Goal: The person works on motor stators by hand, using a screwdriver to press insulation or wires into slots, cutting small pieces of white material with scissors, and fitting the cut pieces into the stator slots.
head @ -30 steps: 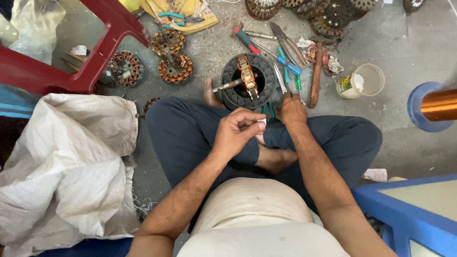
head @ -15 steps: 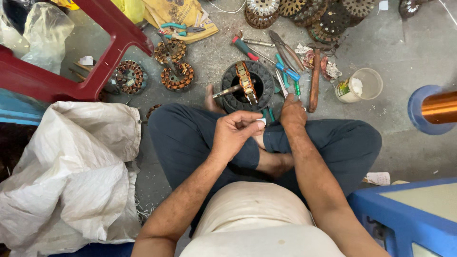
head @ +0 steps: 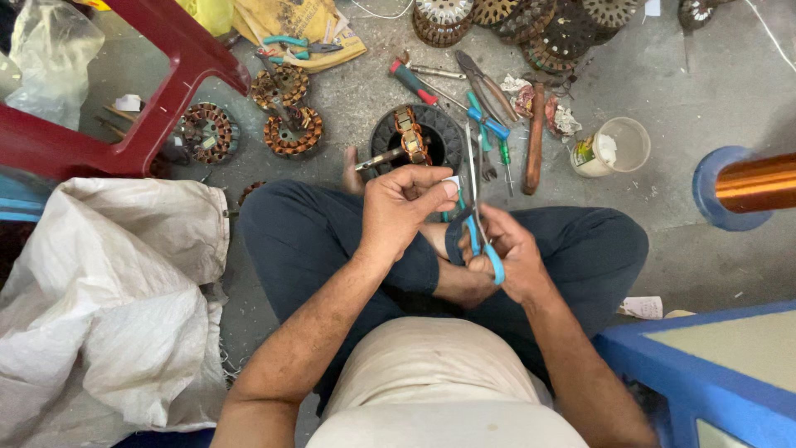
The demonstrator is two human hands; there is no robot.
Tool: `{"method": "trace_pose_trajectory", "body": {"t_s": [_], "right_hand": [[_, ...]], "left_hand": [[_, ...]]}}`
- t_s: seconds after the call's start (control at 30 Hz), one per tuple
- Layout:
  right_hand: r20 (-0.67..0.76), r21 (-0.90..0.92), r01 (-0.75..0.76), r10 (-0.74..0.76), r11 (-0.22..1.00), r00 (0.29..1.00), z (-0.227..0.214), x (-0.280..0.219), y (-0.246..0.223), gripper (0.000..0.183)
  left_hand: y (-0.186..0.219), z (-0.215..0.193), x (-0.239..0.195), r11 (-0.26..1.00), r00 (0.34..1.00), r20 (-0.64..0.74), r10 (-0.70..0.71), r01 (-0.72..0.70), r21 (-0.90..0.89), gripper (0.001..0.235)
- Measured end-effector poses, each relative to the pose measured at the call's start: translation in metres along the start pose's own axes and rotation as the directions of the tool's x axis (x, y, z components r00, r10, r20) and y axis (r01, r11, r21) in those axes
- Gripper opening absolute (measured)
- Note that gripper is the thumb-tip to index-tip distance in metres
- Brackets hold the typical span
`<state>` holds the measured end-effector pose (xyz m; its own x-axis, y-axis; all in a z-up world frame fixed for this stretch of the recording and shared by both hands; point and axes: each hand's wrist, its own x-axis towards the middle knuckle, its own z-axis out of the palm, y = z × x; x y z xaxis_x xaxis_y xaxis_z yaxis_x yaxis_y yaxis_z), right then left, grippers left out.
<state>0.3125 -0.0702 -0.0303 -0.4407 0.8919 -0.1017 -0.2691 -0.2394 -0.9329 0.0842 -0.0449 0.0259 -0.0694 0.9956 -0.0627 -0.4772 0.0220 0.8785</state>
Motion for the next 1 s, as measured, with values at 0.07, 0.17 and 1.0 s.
{"method": "trace_pose_trajectory", "body": {"t_s": [0.07, 0.17, 1.0], "right_hand": [[0.052, -0.063, 0.027, -0.024, 0.998, 0.998, 0.005, -0.01, -0.002, 0.096], [0.04, -0.088, 0.035, -0.032, 0.995, 0.999, 0.008, -0.016, -0.001, 0.097], [-0.009, -0.245, 0.062, -0.066, 0.968, 0.998, 0.019, -0.014, -0.005, 0.092]], "left_hand": [[0.003, 0.006, 0.004, 1.0, 1.0, -0.008, -0.015, 0.015, -0.001, 0.021], [0.004, 0.014, 0.007, 1.0, 1.0, -0.027, -0.008, 0.008, 0.018, 0.021], [0.014, 0.015, 0.006, 0.998, 1.0, -0.026, -0.01, 0.012, 0.058, 0.02]]}}
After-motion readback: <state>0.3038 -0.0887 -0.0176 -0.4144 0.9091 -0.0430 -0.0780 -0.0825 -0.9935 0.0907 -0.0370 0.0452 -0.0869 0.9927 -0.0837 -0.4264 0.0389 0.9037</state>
